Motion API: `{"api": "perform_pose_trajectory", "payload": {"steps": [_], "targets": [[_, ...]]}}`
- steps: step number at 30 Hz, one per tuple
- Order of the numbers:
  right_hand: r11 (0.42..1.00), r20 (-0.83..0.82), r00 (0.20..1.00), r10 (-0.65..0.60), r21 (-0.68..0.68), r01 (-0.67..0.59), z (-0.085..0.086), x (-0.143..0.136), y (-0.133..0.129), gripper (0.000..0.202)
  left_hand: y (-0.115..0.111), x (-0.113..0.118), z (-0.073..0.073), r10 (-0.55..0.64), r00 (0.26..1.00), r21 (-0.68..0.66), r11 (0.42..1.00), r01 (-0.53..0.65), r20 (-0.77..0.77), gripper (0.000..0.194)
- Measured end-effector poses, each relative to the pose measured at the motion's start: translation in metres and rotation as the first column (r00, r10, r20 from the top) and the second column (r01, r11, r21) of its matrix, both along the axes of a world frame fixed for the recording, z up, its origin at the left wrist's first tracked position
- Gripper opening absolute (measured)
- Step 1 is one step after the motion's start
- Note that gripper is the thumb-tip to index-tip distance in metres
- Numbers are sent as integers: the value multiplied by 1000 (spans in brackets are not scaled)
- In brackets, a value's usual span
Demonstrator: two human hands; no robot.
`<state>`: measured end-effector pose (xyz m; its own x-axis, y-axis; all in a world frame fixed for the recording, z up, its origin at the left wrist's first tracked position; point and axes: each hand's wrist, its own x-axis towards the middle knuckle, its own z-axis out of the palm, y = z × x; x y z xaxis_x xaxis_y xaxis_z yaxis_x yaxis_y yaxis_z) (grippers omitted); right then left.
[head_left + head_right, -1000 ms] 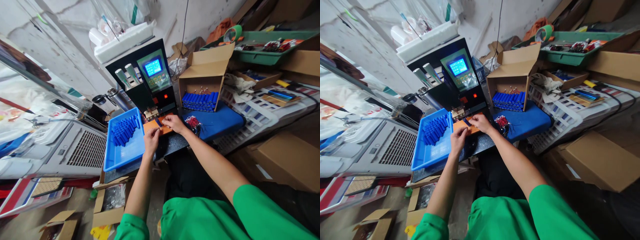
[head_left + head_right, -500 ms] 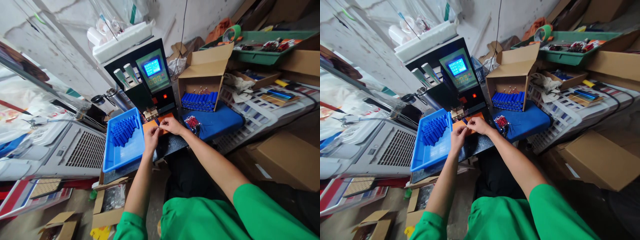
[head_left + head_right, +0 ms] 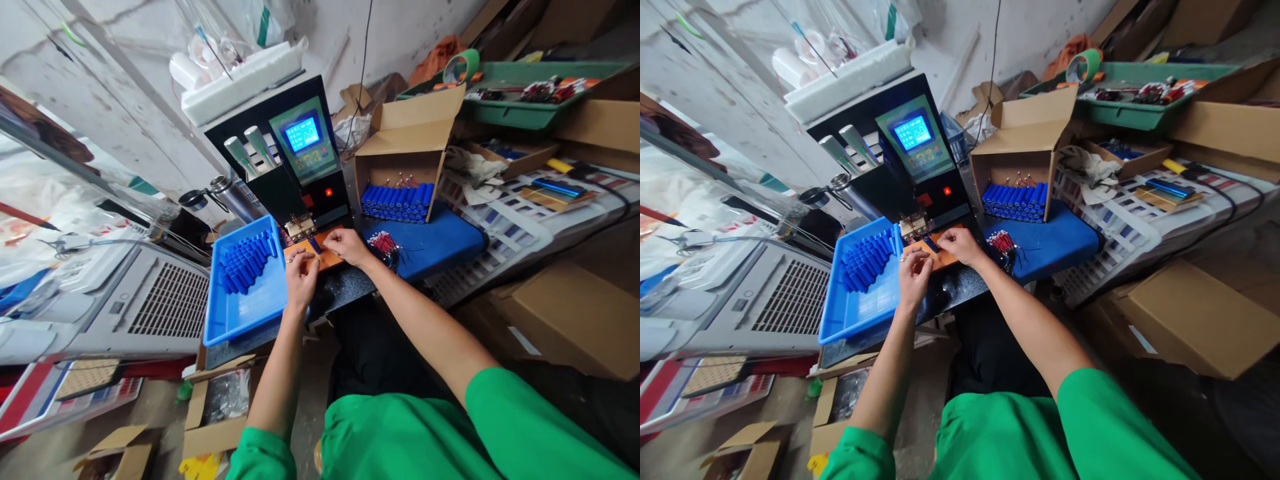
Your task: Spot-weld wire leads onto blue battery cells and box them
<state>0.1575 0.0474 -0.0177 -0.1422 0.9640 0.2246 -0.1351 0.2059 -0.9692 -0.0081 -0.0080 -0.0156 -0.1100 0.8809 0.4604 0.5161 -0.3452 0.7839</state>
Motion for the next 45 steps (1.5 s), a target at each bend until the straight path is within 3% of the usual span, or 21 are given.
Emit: {"api": "perform_pose_trajectory", "payload": {"steps": [2, 5, 7, 15, 20, 28, 34, 40, 45], "targets": [[999, -46, 999, -8, -36, 6, 1, 2, -1, 23, 2, -3, -3, -53, 992, 34, 998, 58, -115, 19], [996, -115, 993, 6, -88, -16, 2, 3, -1, 24, 9, -5, -7, -174, 960, -38, 985, 170, -221, 33], [994, -145, 989, 6, -109, -22, 2, 2, -1, 24, 13, -5, -11, -198, 947, -75, 980, 185, -254, 38], [994, -194, 980, -34, -110, 13, 2, 1, -1, 27, 10, -1, -19, -170, 974, -46, 985, 165, -153, 39], [994, -194, 980, -29, -110, 8, 0, 0, 0, 29, 9, 5, -9, -107, 994, -65, 992, 108, 11, 31], [992, -144, 989, -45, -123, 27, -2, -2, 4, 33, 29, 6, 0, -96, 993, -166, 980, 106, 70, 24], [989, -166, 985, -40, -148, 16, 0, -3, 4, 31, 32, 10, -1, -71, 997, -105, 992, 71, 10, 30], [957, -196, 980, -38, -288, -21, 16, -5, 0, 25, 34, 9, -12, -7, 997, -82, 997, 0, -78, 28], [958, -191, 981, -39, -287, -18, 27, -11, 1, 26, 33, 10, -17, 32, 996, -67, 997, -38, -84, 29]]}}
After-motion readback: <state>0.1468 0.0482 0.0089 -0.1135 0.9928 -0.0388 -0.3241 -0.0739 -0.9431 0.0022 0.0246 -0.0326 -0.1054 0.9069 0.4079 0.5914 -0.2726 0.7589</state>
